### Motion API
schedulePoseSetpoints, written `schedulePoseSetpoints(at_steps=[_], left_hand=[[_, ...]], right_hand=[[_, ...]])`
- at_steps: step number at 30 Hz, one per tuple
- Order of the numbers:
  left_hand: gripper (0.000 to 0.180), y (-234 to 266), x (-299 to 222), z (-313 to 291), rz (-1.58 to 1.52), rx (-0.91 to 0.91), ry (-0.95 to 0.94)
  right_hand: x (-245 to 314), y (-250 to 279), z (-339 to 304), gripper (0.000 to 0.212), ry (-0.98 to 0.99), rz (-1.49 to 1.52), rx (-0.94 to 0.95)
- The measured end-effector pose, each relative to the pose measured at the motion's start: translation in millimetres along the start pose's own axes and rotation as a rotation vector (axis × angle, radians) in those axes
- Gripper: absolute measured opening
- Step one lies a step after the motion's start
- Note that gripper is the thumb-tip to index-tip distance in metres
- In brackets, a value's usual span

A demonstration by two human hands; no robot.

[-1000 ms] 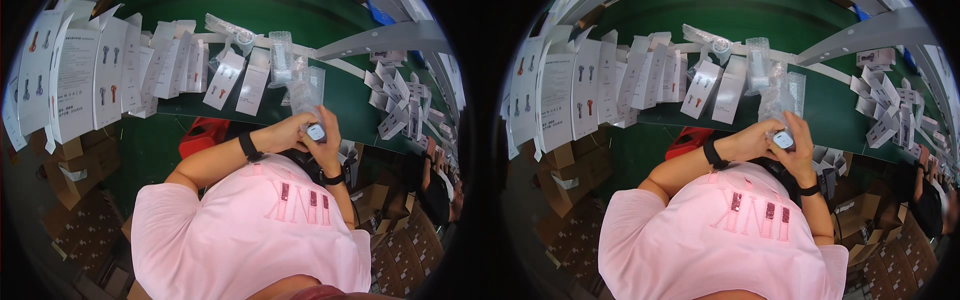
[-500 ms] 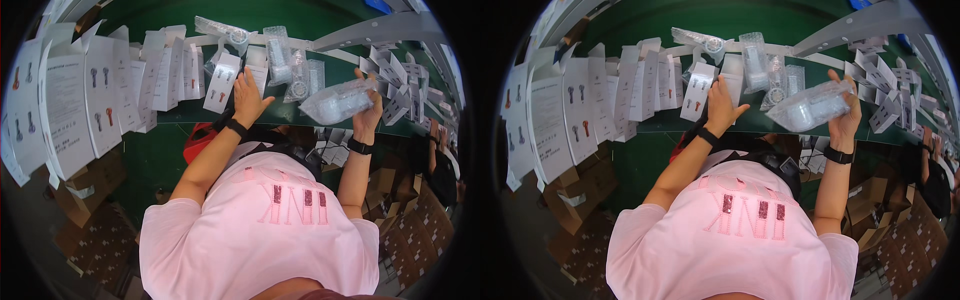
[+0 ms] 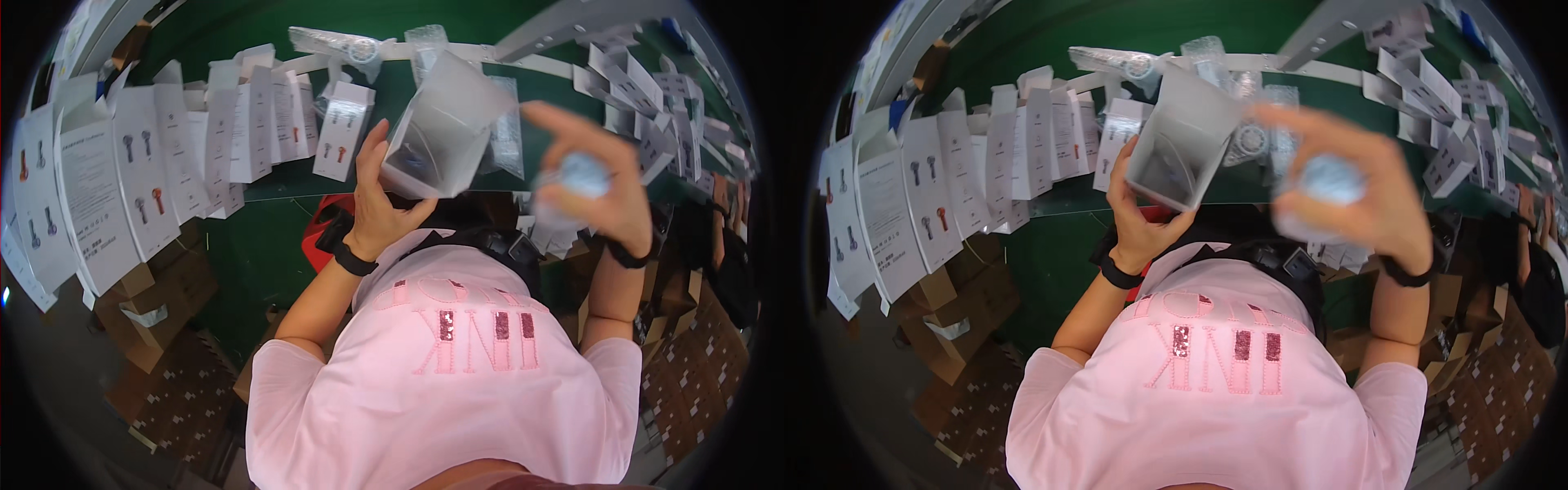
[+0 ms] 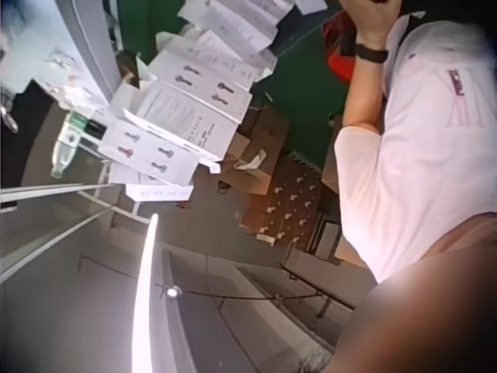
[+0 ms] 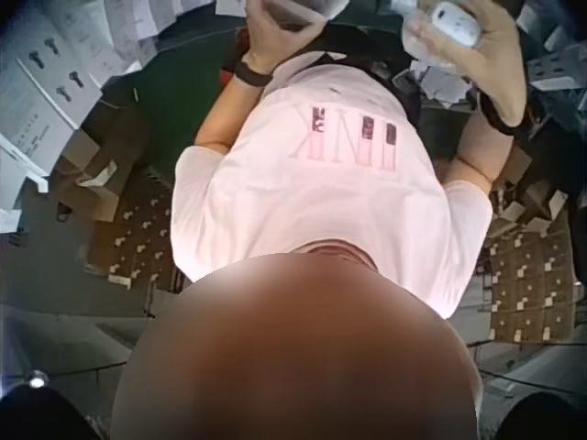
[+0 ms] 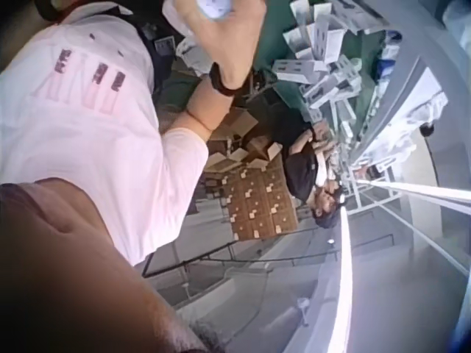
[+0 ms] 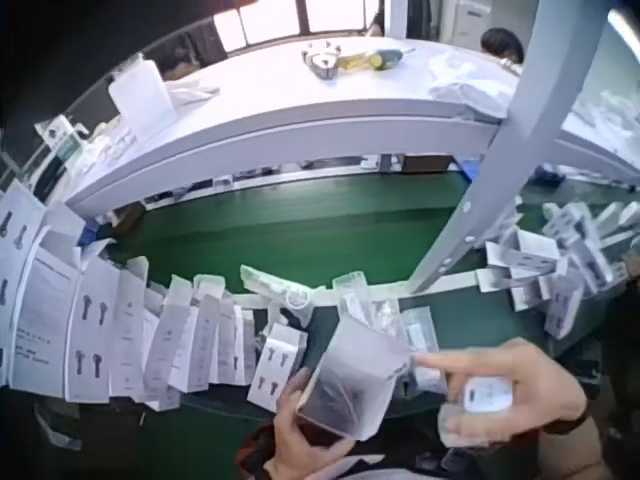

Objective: Packaging handheld fans, batteries, and manuals into product boxes on an assembly line.

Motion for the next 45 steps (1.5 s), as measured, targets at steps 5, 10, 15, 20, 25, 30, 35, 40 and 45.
schedulePoseSetpoints(at_steps=[5,10,15,20,25,30,35,40,45], left_hand=[[0.104,-43.8,-32.1,7.8,-0.203,0.158,-0.034],[0.069,-161.7,-20.7,15.2,-0.443,0.676,0.667],[0.038,-328.8,47.0,-29.5,-0.655,1.195,1.511],[0.046,-367.4,105.7,-31.4,-0.638,1.14,1.307],[0.059,-320.1,61.2,-34.0,-0.944,0.975,1.766],[0.037,-315.9,39.5,-50.1,-0.656,1.125,0.966],[0.045,-272.1,19.3,-65.3,-0.539,0.827,1.186],[0.05,-210.0,-86.5,-3.0,-0.193,0.575,0.243],[0.048,-144.6,-59.4,9.9,-0.366,0.231,0.456]], right_hand=[[-0.1,-28.9,-29.5,0.022,-0.112,-0.163,0.171],[-95.8,13.3,-78.0,0.016,-0.34,0.22,0.012],[-270.8,29.9,-161.2,0.012,-1.117,1.353,-0.569],[-322.6,83.9,-228.0,0.02,-1.04,1.235,-0.774],[-317.3,145.6,-285.6,0.018,-1.107,1.324,-1.171],[-318.4,188.0,-296.8,0.019,-0.918,1.209,-1.292],[-211.1,244.3,-189.6,0.025,-0.431,1.207,-1.09],[-117.5,165.5,-94.0,0.029,-0.283,1.302,-0.924],[-91.0,125.0,-95.3,0.018,-0.513,0.617,-0.846]])
Point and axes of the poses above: each hand's wrist, its own z-axis towards the middle knuckle, its own y-axis out of the back of the hand, x = y × z, the point moved 9 cm from there along z, towards the middle knuckle, and after that the axes turned 13 degrees about -x, right-handed, at the moved point
